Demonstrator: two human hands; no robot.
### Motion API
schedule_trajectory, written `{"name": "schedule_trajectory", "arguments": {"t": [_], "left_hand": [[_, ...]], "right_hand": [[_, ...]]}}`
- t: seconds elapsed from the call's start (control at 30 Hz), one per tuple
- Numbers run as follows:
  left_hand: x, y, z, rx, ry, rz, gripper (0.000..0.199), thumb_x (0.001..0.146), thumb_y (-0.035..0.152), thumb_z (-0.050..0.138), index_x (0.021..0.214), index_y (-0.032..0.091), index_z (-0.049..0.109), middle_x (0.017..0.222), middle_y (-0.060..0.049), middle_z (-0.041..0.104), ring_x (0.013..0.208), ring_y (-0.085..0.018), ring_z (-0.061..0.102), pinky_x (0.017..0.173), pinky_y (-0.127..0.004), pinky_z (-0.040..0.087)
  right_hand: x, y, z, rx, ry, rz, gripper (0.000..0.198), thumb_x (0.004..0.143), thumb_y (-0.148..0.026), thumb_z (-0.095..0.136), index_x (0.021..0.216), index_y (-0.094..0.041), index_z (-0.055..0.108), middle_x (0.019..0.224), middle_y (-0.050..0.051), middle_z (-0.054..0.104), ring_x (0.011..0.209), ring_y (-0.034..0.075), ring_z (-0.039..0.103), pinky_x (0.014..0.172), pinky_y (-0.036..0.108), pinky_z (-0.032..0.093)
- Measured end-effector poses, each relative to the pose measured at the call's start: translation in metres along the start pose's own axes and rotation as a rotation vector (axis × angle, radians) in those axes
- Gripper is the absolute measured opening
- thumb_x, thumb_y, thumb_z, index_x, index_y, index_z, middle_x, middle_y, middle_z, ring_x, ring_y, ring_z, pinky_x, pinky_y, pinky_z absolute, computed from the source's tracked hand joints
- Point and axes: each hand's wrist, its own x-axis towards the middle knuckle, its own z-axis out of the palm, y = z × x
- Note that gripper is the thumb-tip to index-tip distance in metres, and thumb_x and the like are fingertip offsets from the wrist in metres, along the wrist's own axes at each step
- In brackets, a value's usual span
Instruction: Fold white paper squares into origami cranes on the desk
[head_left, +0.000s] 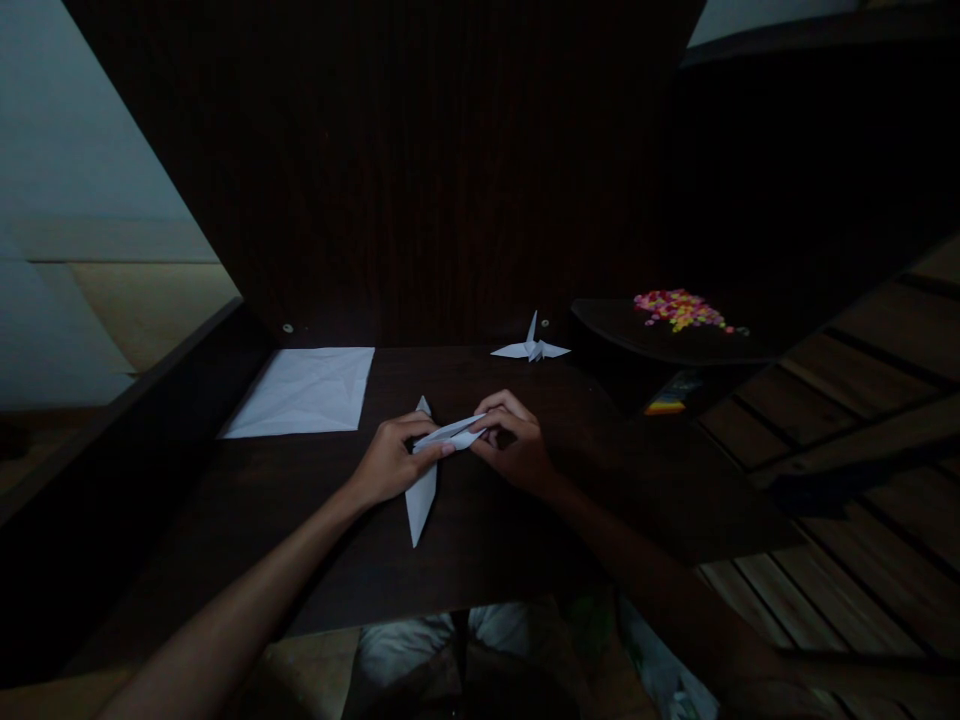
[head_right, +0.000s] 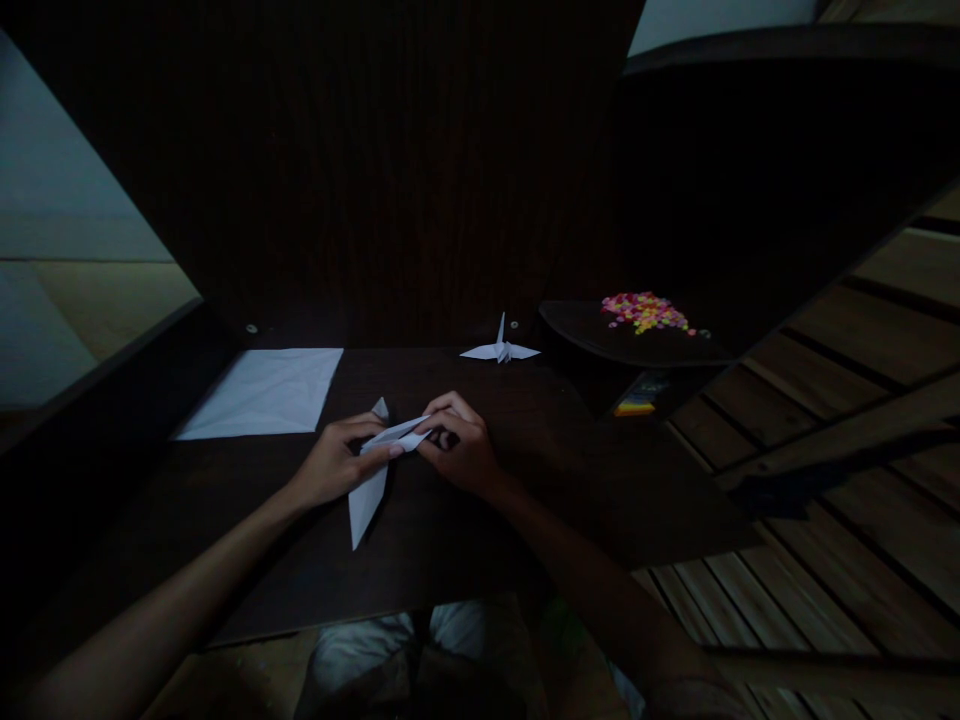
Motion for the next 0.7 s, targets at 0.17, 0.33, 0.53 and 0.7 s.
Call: {"name": "schedule_trajectory", "arguments": {"t": [0.17,0.33,0.53,0.7], "left_hand": [[-0.0004,-0.0015,0.0004,-0.028,0.092,0.024,0.02,0.078,0.035,0.067,0.08,0.016,0.071,0.077,-0.005,0.062,0.071,-0.016,0.057,0.064,-0.026,0.043],[0.0,-0.0019,-0.0001,-0.034,0.119,0.036,0.018,0.079,0.032,0.066,0.081,0.015,0.072,0.078,-0.006,0.064,0.072,-0.017,0.058,0.065,-0.027,0.044],[-0.0002,-0.002,-0.0005,-0.057,0.147,0.018,0.016,0.078,0.031,0.067,0.081,0.016,0.072,0.079,-0.005,0.063,0.073,-0.016,0.059,0.066,-0.027,0.045],[0.0005,-0.0007,-0.0023,-0.123,0.155,-0.034,0.019,0.076,0.033,0.069,0.081,0.015,0.072,0.081,-0.006,0.064,0.075,-0.017,0.059,0.068,-0.029,0.045]], "right_hand": [[0.0023,-0.0004,-0.0047,0.188,-0.054,0.134,0.007,0.076,-0.023,0.063,0.079,-0.019,0.067,0.089,0.004,0.05,0.068,0.011,0.051,0.054,0.024,0.043],[0.0066,0.0032,-0.0008,0.344,0.014,0.32,0.014,0.076,-0.029,0.065,0.068,-0.018,0.064,0.073,0.0,0.05,0.05,0.007,0.045,0.04,0.021,0.034],[0.0074,0.0025,-0.0003,0.507,-0.007,0.495,0.015,0.07,-0.029,0.07,0.076,-0.017,0.062,0.063,-0.002,0.055,0.047,0.008,0.05,0.038,0.02,0.038],[0.0049,0.0065,-0.0008,0.604,-0.058,0.534,0.02,0.068,-0.028,0.071,0.08,-0.016,0.062,0.063,-0.002,0.059,0.045,0.009,0.052,0.037,0.019,0.042]]}}
